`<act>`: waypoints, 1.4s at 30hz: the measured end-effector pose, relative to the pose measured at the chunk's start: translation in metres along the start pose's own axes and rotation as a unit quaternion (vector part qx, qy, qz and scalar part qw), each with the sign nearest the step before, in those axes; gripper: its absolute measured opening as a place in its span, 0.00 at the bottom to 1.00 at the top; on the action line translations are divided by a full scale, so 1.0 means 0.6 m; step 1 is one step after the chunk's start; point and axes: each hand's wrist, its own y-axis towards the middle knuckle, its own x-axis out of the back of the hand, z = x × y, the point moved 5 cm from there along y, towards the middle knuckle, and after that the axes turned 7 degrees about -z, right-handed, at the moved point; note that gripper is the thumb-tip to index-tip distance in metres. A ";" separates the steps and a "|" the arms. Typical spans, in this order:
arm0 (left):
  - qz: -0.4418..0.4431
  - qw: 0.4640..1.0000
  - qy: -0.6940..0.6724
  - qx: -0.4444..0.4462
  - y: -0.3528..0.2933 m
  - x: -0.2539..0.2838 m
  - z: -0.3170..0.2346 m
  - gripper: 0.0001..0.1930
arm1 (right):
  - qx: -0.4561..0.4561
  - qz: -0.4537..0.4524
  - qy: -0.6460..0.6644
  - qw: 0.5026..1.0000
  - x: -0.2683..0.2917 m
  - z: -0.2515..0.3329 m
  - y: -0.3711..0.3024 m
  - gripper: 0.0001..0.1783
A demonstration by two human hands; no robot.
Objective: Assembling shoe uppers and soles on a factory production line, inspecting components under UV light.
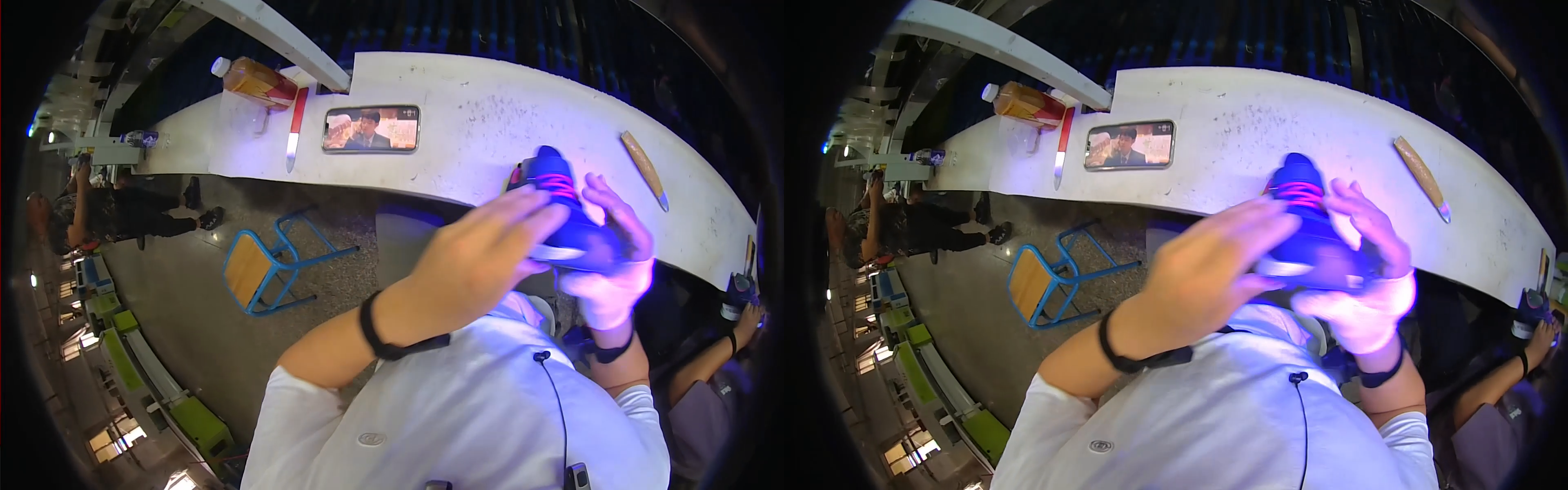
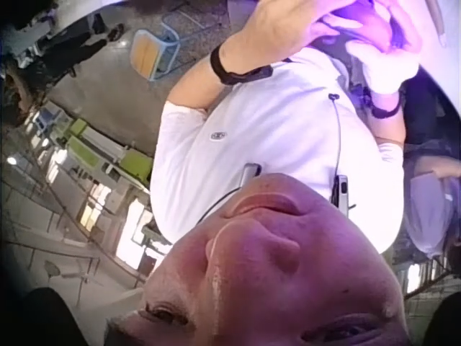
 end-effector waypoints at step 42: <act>-0.081 0.958 -0.263 0.084 -0.006 -0.137 0.047 0.27 | 0.004 0.029 -0.026 0.999 0.054 0.012 0.000 0.30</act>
